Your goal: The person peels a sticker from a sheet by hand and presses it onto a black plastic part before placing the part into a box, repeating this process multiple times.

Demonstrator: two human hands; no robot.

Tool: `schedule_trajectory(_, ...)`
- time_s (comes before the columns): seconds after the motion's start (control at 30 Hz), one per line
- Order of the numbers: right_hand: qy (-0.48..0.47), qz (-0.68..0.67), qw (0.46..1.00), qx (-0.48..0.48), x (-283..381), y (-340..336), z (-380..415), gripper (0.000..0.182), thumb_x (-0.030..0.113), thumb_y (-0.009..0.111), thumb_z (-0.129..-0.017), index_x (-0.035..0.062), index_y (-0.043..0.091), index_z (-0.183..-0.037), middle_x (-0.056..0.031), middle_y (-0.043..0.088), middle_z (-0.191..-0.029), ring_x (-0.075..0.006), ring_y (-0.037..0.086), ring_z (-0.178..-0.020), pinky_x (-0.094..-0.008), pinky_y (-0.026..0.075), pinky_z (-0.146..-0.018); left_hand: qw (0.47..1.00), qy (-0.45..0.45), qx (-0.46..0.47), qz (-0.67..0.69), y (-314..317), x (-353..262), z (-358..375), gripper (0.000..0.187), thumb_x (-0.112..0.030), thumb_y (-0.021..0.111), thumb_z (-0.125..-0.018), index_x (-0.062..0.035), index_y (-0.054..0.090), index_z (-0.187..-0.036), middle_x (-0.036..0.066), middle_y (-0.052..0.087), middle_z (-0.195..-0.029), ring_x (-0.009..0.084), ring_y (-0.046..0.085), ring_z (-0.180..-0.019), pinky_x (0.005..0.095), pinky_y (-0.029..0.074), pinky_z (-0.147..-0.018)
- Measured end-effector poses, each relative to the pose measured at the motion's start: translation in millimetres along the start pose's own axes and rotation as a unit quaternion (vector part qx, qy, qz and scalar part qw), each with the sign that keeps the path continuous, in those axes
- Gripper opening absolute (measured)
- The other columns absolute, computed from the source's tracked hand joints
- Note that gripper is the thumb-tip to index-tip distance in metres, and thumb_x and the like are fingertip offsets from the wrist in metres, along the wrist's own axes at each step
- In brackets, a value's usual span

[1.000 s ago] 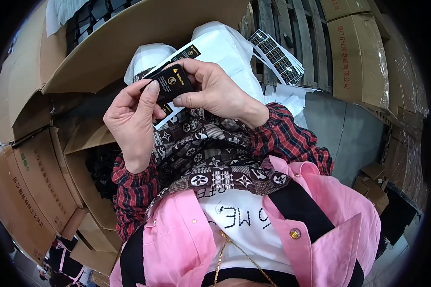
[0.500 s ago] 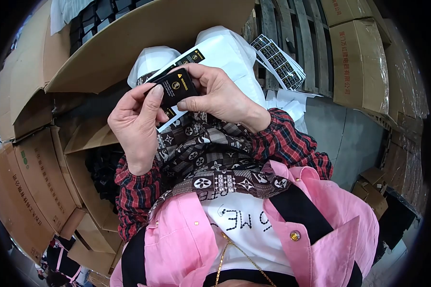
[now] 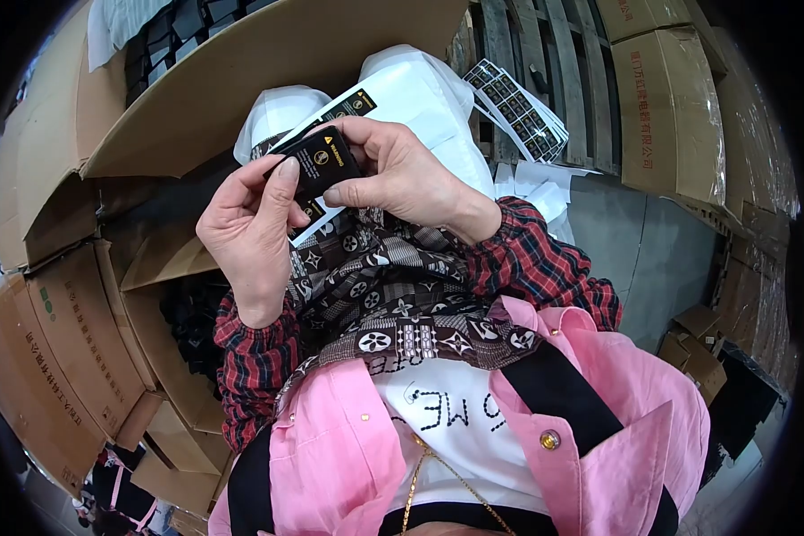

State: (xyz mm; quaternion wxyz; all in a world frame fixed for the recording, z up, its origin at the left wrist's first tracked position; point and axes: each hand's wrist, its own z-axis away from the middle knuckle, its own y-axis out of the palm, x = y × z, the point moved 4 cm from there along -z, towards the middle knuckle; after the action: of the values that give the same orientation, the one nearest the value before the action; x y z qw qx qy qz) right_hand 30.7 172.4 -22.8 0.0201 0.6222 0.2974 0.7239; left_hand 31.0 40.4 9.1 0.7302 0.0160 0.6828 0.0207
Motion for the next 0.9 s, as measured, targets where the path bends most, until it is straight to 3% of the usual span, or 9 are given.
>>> schedule_trajectory(0.37, 0.009, -0.010, 1.000, -0.024, 1, 8, 2, 0.031, 0.008, 0.058, -0.077, -0.0004, 0.048, -0.106, -0.0014, 0.055, -0.087, -0.0055, 0.053, -0.075, -0.0174, 0.046, -0.061, 0.996, 0.046, -0.034, -0.063, 6, -4, 6, 0.012, -0.002, 0.059, -0.075, 0.0036, 0.057, -0.085, 0.002, 0.054, -0.064, 0.0042, 0.049, -0.051, 0.0149, 0.040, -0.046)
schedule_trajectory(0.43, -0.039, 0.011, 0.992, -0.123, 6, 13, 6, 0.020, 0.008, 0.055, -0.079, -0.0008, 0.053, -0.096, -0.0019, 0.057, -0.077, -0.0048, 0.053, -0.065, -0.0178, 0.045, -0.055, 0.993, 0.079, -0.044, -0.072, 7, -5, 8, 0.011, -0.003, 0.059, -0.076, 0.0035, 0.057, -0.084, 0.003, 0.056, -0.066, 0.0047, 0.052, -0.055, 0.0153, 0.042, -0.049)
schedule_trajectory(0.57, -0.240, 0.319, 0.898, -0.186, 21, 21, 22, 0.021, 0.007, 0.055, -0.078, -0.0015, 0.054, -0.097, -0.0113, 0.060, -0.076, -0.0139, 0.058, -0.062, -0.0220, 0.046, -0.054, 0.979, 0.099, -0.053, -0.169, -1, -7, 9, 0.020, -0.012, 0.065, -0.073, 0.0042, 0.056, -0.082, 0.005, 0.058, -0.066, 0.0063, 0.053, -0.055, 0.0180, 0.043, -0.049)
schedule_trajectory(0.6, -0.216, 0.290, 0.913, -0.188, 23, 19, 24, 0.020, 0.008, 0.055, -0.078, -0.0016, 0.054, -0.096, -0.0103, 0.060, -0.075, -0.0127, 0.057, -0.062, -0.0220, 0.045, -0.053, 0.979, 0.099, -0.058, -0.169, -4, -8, 9, 0.020, -0.012, 0.065, -0.073, 0.0042, 0.056, -0.082, 0.005, 0.058, -0.066, 0.0063, 0.053, -0.055, 0.0180, 0.043, -0.049)
schedule_trajectory(0.7, -0.115, 0.139, 0.970, -0.161, 17, 12, 21, 0.019, 0.013, 0.048, -0.084, 0.0005, 0.052, -0.097, -0.0030, 0.057, -0.072, -0.0060, 0.053, -0.058, -0.0177, 0.043, -0.048, 0.989, -0.029, -0.011, -0.147, -14, -1, 7, 0.041, -0.026, 0.067, -0.071, 0.0028, 0.051, -0.095, 0.001, 0.053, -0.066, 0.0057, 0.049, -0.060, 0.0175, 0.040, -0.054)
schedule_trajectory(0.73, -0.065, 0.060, 0.985, -0.151, 16, 10, 22, 0.019, 0.015, 0.046, -0.085, 0.0013, 0.052, -0.097, -0.0009, 0.056, -0.072, -0.0041, 0.051, -0.057, -0.0159, 0.042, -0.047, 0.991, 0.021, -0.005, -0.129, -18, -2, 9, 0.038, -0.024, 0.062, -0.076, 0.0025, 0.048, -0.100, 0.002, 0.051, -0.074, 0.0054, 0.047, -0.067, 0.0165, 0.040, -0.059)
schedule_trajectory(0.8, -0.055, 0.048, 0.989, -0.131, 15, 9, 20, 0.020, 0.016, 0.043, -0.086, 0.0021, 0.051, -0.098, 0.0002, 0.055, -0.073, -0.0027, 0.050, -0.056, -0.0135, 0.042, -0.046, 0.995, 0.054, -0.033, -0.072, -18, -7, 11, 0.030, -0.022, 0.052, -0.083, 0.0027, 0.050, -0.100, 0.004, 0.050, -0.083, 0.0082, 0.048, -0.076, 0.0188, 0.040, -0.068)
schedule_trajectory(0.83, -0.035, 0.017, 0.991, -0.130, 14, 11, 19, 0.019, 0.016, 0.046, -0.085, 0.0019, 0.051, -0.096, 0.0006, 0.054, -0.072, -0.0024, 0.049, -0.055, -0.0137, 0.041, -0.045, 0.978, 0.131, -0.011, -0.162, -20, -9, 8, 0.028, -0.022, 0.045, -0.087, 0.0027, 0.052, -0.098, 0.007, 0.051, -0.091, 0.0120, 0.048, -0.084, 0.0229, 0.038, -0.077)
schedule_trajectory(0.9, -0.014, -0.013, 0.992, -0.125, 12, 13, 18, 0.018, 0.016, 0.049, -0.084, 0.0017, 0.051, -0.095, 0.0010, 0.054, -0.071, -0.0022, 0.049, -0.055, -0.0140, 0.041, -0.045, 0.978, 0.142, 0.068, -0.141, -14, -12, 12, 0.030, -0.024, 0.043, -0.087, 0.0029, 0.055, -0.095, 0.010, 0.053, -0.098, 0.0161, 0.047, -0.094, 0.0263, 0.034, -0.084)
